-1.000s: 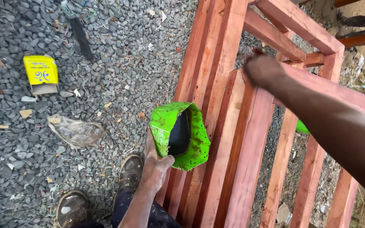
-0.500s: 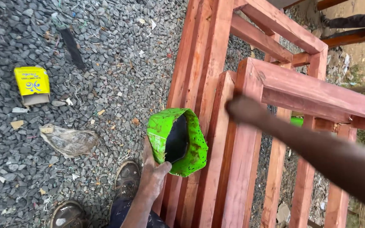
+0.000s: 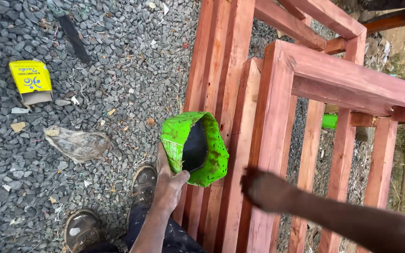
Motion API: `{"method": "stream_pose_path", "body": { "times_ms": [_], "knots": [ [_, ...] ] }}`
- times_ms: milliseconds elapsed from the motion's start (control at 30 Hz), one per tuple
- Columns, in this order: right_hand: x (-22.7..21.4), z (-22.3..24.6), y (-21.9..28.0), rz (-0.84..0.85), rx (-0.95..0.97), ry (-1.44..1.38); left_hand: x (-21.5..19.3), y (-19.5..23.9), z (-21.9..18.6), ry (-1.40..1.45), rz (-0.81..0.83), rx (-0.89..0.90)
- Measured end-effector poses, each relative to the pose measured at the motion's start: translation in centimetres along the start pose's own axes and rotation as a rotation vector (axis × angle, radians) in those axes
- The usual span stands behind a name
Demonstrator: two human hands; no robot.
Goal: The person applies a reddish-brown stain to a wooden frame using a cloth. They dip the cloth into a green container filled with the stain and wipe it onto the wood surfaces. The person moves around the frame to cover different sections.
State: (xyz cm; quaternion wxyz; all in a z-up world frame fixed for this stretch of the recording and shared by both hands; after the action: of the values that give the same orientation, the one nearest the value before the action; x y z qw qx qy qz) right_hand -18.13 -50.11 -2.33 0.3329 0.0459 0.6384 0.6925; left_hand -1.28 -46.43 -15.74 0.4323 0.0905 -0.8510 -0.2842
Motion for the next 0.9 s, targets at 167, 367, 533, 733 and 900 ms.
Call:
{"method": "stream_pose_path", "body": {
  "times_ms": [167,367,533,733,900],
  "knots": [
    [-0.2,-1.4,0.4,-0.005,-0.179,-0.066,1.0,0.4,-1.0,-0.256,0.033,-0.065],
    [-7.5,-25.8,-4.2,0.039,0.371,0.069,0.9,-0.6,2.2,0.058,0.07,-0.031],
    [-18.2,-28.2,-4.6,-0.358,0.574,0.229,-0.1,-0.5,1.9,0.028,0.052,-0.052],
    [-11.4,-25.6,-10.7,-0.339,0.707,-0.289,0.2,0.4,-1.3,-0.062,-0.002,0.076],
    [-0.8,-25.7,-18.4,-0.356,0.602,0.113,-1.2,1.6,-2.8,-0.219,-0.1,0.081]
  ]
}}
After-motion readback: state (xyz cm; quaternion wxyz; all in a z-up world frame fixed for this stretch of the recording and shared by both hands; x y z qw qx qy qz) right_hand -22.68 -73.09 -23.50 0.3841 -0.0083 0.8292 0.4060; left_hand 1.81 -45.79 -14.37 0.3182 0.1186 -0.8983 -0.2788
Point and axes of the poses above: each hand's wrist, its own y-axis away from the middle knuckle, its own x-axis out of the palm, z = x × y, the point moved 10 cm from there along -y, towards the middle knuckle, and after that the axes turned 7 degrees about z, right-handed, at the moved point
